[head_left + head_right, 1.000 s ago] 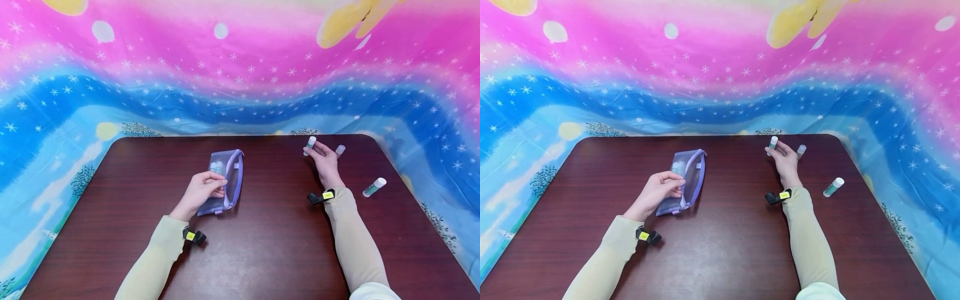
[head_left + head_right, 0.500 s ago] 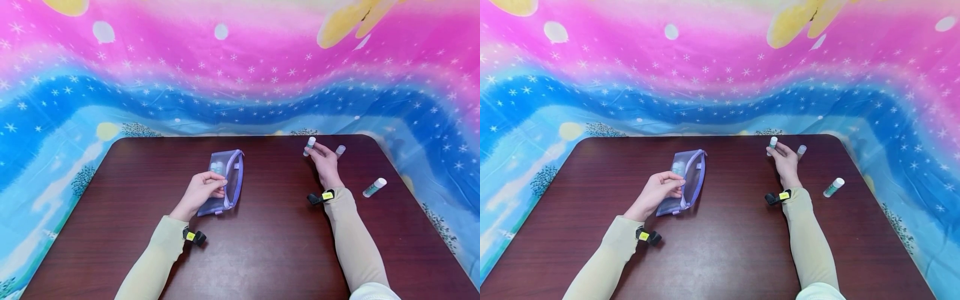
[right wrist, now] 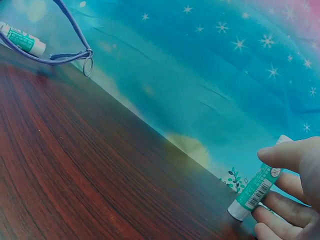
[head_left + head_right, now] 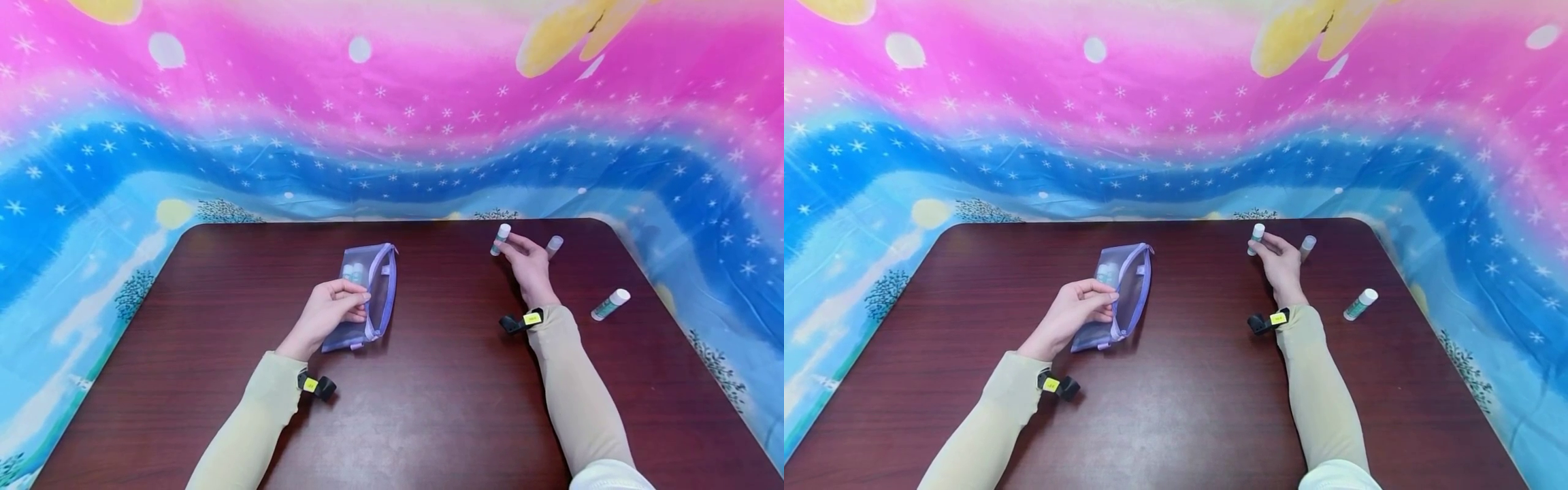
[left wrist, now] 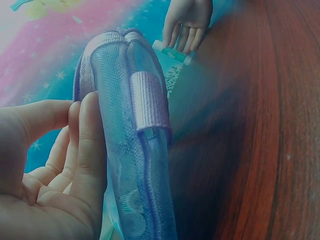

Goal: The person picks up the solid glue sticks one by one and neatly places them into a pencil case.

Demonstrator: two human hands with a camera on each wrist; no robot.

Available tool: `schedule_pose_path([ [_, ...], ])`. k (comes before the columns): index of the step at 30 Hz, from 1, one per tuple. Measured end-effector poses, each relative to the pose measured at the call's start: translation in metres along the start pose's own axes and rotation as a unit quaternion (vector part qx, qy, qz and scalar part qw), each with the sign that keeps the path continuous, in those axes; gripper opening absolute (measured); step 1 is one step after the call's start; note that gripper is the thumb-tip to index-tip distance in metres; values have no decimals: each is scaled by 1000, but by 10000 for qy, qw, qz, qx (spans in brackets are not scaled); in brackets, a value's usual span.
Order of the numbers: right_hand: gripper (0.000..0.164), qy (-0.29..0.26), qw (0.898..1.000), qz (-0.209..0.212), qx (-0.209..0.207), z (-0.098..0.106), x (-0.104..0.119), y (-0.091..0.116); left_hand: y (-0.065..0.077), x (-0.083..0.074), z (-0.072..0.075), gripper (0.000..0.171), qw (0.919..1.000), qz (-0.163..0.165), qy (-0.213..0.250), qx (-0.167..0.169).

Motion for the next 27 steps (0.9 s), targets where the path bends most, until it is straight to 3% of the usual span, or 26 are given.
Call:
schedule_pose_path([
  [27, 46, 1207, 9920, 353, -112, -3, -2, 0, -1, 2, 1, 24, 10000, -55, 34, 40],
])
Point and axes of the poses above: each hand's wrist, its own y-axis away from the middle knuckle, its own z-axis out of the back of the hand, x = y × z, the point moved 1 cm from there along -y, towards the middle knuckle, and after that the axes turned 6 degrees about y, right-handed, at the moved point
